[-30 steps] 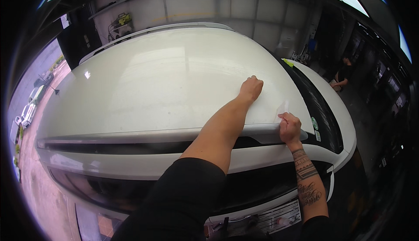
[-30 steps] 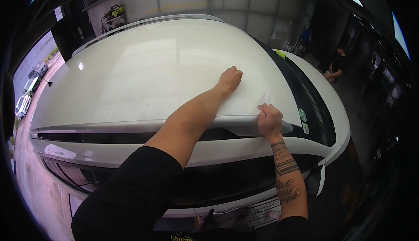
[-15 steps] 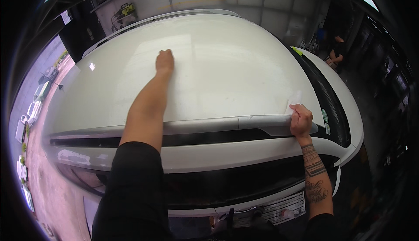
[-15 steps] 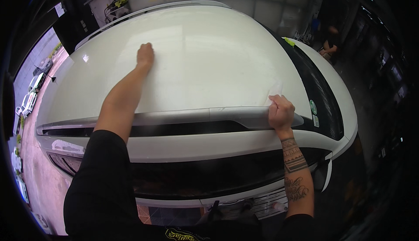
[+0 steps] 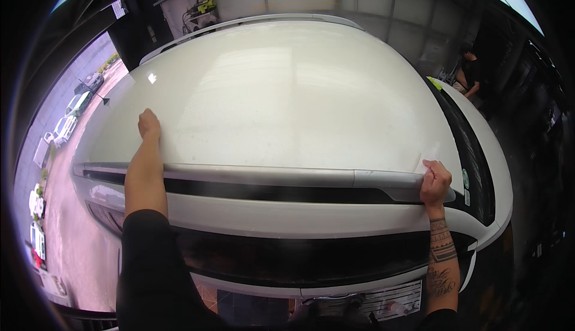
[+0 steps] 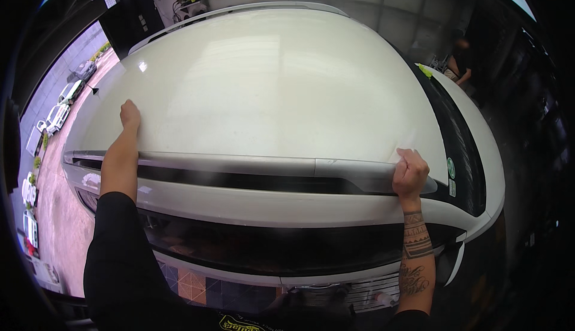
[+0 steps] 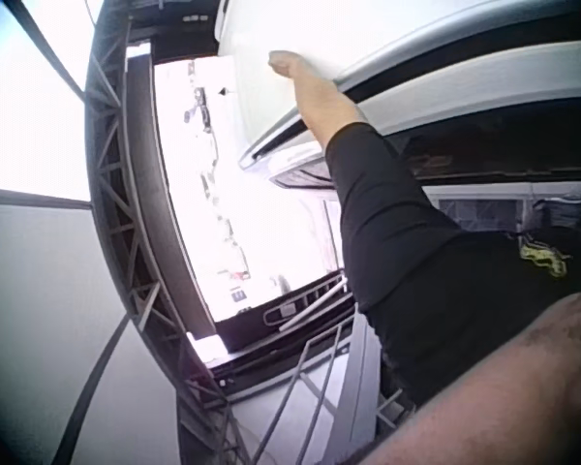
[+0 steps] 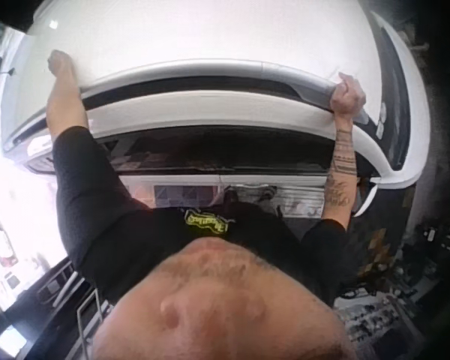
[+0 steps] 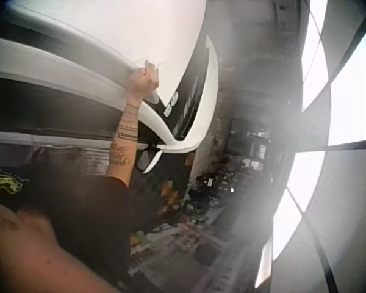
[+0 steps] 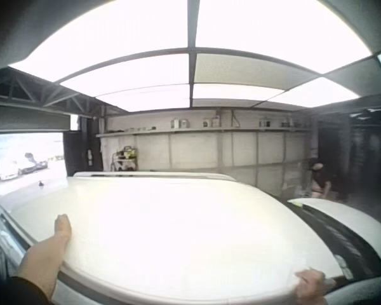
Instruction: The person applies a protective film to the roof of a white car. They spray a liquid solution onto the surface, position the film, and use a squeegee to smooth it out and remove air bubbles. The person works methodically across the roof, ensuring the film adheres properly.
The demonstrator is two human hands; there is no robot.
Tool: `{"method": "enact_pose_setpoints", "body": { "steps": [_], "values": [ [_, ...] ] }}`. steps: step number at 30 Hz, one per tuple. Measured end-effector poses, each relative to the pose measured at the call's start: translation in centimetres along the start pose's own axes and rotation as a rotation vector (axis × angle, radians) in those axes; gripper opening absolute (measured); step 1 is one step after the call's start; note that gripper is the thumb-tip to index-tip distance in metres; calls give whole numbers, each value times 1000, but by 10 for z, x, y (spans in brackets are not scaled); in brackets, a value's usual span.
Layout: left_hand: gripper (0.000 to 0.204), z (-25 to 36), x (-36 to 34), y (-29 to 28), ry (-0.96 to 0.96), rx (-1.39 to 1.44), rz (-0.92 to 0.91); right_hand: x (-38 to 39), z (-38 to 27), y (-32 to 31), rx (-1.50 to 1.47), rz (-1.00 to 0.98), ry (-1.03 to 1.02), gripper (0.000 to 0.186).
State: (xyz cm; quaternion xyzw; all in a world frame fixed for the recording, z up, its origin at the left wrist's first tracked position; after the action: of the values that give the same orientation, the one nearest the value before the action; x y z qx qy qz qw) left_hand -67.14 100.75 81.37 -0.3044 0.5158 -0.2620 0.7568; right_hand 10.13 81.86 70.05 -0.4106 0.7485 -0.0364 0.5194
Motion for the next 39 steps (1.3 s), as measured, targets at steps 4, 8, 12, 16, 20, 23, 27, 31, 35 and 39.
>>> {"method": "enact_pose_setpoints", "body": {
  "steps": [4, 8, 12, 16, 20, 23, 27, 31, 35, 39],
  "values": [
    [17, 307, 93, 117, 278, 35, -269, 4, 17, -21, 110, -20, -10, 24],
    [24, 497, 214, 116, 621, 338, -382, -5, 12, -6, 65, -61, -32, 24],
    [18, 422, 167, 111, 517, 246, -315, -1, 17, -14, 101, -46, -8, 23],
    [21, 100, 48, 36, -65, -156, -127, 6, 18, -19, 72, 15, -25, 23],
    [21, 113, 53, 30, 24, -270, -137, 7, 5, -12, 68, -30, 22, 23],
    [21, 353, 121, 116, 409, 63, -264, 4, 17, -21, 109, -27, 23, 23],
    [18, 474, 207, 108, 649, 317, -377, -4, 11, -6, 82, -44, -38, 24],
    [16, 349, 137, 99, 422, 147, -297, 1, 17, -15, 105, -4, -18, 24],
    [19, 120, 56, 3, -7, -140, -149, 0, 17, -16, 69, 63, -20, 24],
    [18, 158, 85, 18, 41, -138, -205, 3, 9, -16, 95, -24, 18, 26]
  ]
}}
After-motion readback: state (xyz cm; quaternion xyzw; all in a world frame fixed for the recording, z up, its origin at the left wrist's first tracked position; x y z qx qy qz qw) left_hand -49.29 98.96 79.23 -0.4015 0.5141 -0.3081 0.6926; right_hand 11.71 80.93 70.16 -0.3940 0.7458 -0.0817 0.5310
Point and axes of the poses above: each hand's wrist, its own x-axis away from the middle knuckle, its own y-axis out of the palm, z = x × y, the point moved 1 cm from there along -x, towards the middle knuckle, and after that the axes turned 2 degrees about y, right-handed, at the moved point
